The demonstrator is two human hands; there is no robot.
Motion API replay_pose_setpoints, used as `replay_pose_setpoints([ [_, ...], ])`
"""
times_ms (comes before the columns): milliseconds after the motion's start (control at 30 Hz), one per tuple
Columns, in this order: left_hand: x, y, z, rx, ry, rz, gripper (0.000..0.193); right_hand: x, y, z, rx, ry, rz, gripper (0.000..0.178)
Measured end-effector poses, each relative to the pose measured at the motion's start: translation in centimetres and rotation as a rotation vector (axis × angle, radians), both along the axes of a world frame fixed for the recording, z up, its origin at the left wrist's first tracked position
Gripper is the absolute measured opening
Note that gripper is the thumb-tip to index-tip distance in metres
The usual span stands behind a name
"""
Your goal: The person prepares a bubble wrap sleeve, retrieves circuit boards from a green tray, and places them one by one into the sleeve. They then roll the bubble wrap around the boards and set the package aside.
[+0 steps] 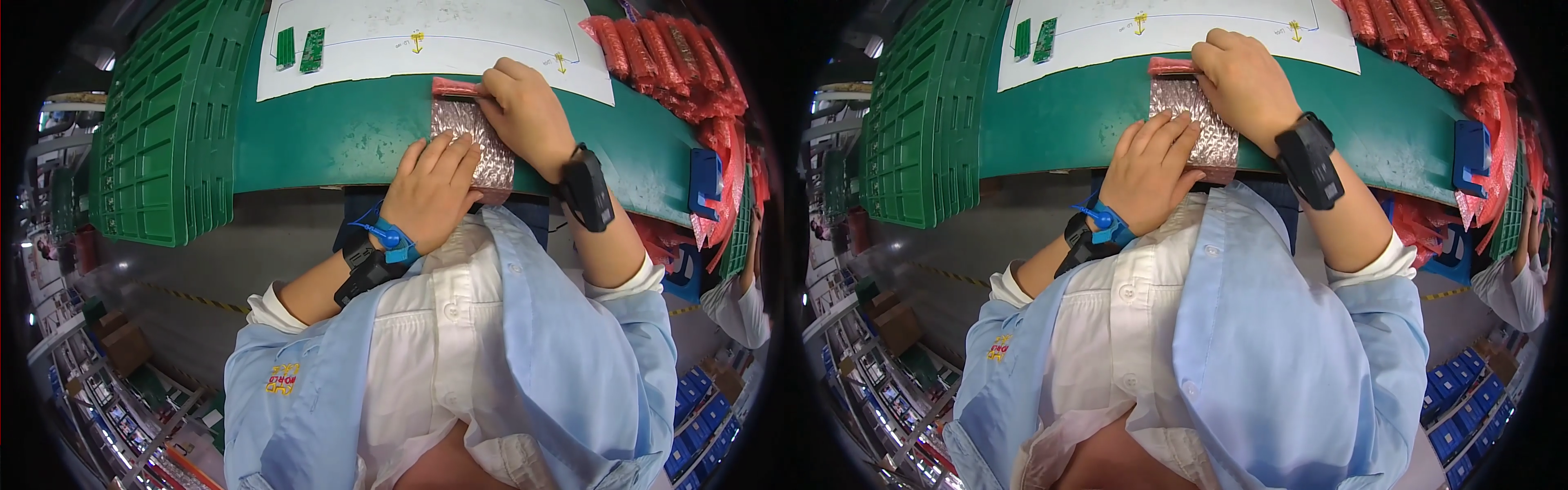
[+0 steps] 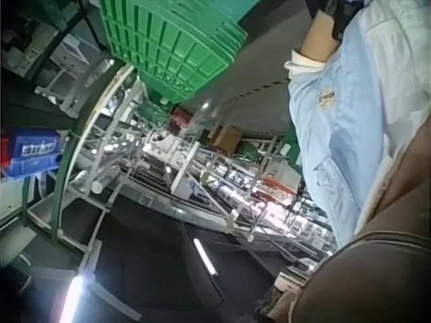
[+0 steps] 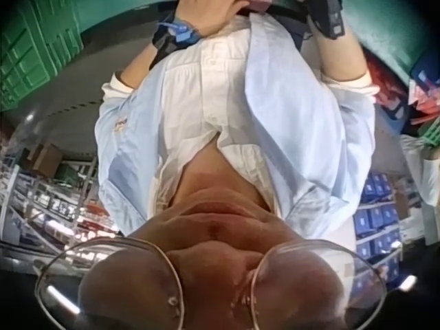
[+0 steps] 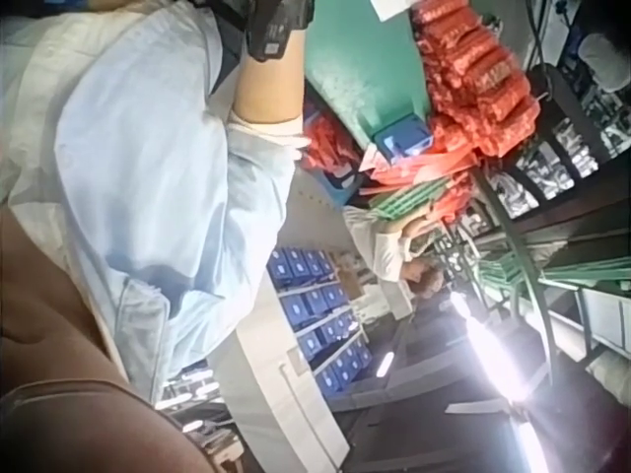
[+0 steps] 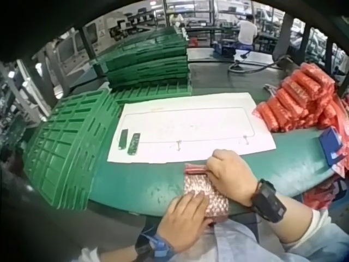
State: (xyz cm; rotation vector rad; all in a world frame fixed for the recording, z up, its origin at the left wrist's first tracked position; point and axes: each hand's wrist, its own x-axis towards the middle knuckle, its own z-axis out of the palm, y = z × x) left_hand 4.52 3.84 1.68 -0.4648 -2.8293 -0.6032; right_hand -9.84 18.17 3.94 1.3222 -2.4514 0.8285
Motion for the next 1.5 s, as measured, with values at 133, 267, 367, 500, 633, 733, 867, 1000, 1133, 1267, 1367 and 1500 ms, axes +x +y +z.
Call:
replay_pose_setpoints([
  [133,0.1,-0.1,-0.1,0.003,0.020,-0.032,0.052,-0.1,0.0,-0.5,-0.035,-0.088,0.001,0.011],
  [267,0.0,-0.2,-0.1,0.006,0.009,-0.021,0.053,0.9,0.2,-0.3,-0.034,-0.202,0.010,0.010],
  [367,-0.1,-0.1,-0.1,0.028,0.028,-0.003,0.051,1.9,0.6,-0.1,0.014,-0.096,0.062,0.010],
  [500,-1.1,-0.3,0.5,0.044,0.046,-0.002,0.046,2.8,0.9,0.4,0.043,0.021,0.028,0.012],
  [633,-1.4,-0.2,0.2,0.002,0.026,-0.015,0.051,2.3,2.0,0.4,0.069,0.011,0.055,0.015],
  [733,-1.3,0.0,0.0,-0.024,0.039,-0.014,0.051,0.0,2.7,1.1,-0.060,-0.546,0.065,0.020],
  [867,-1.3,0.0,-0.3,-0.016,0.088,-0.011,0.046,-4.8,0.6,1.9,-0.088,-0.358,-0.075,0.022],
  [1000,-1.5,-0.3,-0.6,0.005,0.105,-0.026,0.048,-7.0,-5.1,1.7,0.017,-0.242,0.070,0.027],
  [1133,-1.4,-0.3,-0.6,0.008,0.115,-0.019,0.051,-7.3,-11.5,0.0,0.146,0.134,0.222,0.043],
  [1267,-1.4,-0.2,-0.3,0.008,0.117,-0.015,0.053,-7.5,-16.7,-1.6,0.000,0.313,0.255,0.046],
  [1367,-1.3,-0.4,-0.4,0.011,0.119,-0.010,0.054,-5.8,-18.5,-0.2,0.333,0.073,0.310,0.048],
  [1500,-1.2,-0.5,-0.5,0.028,0.116,-0.012,0.056,-5.6,-18.2,1.0,0.576,0.296,0.302,0.040],
])
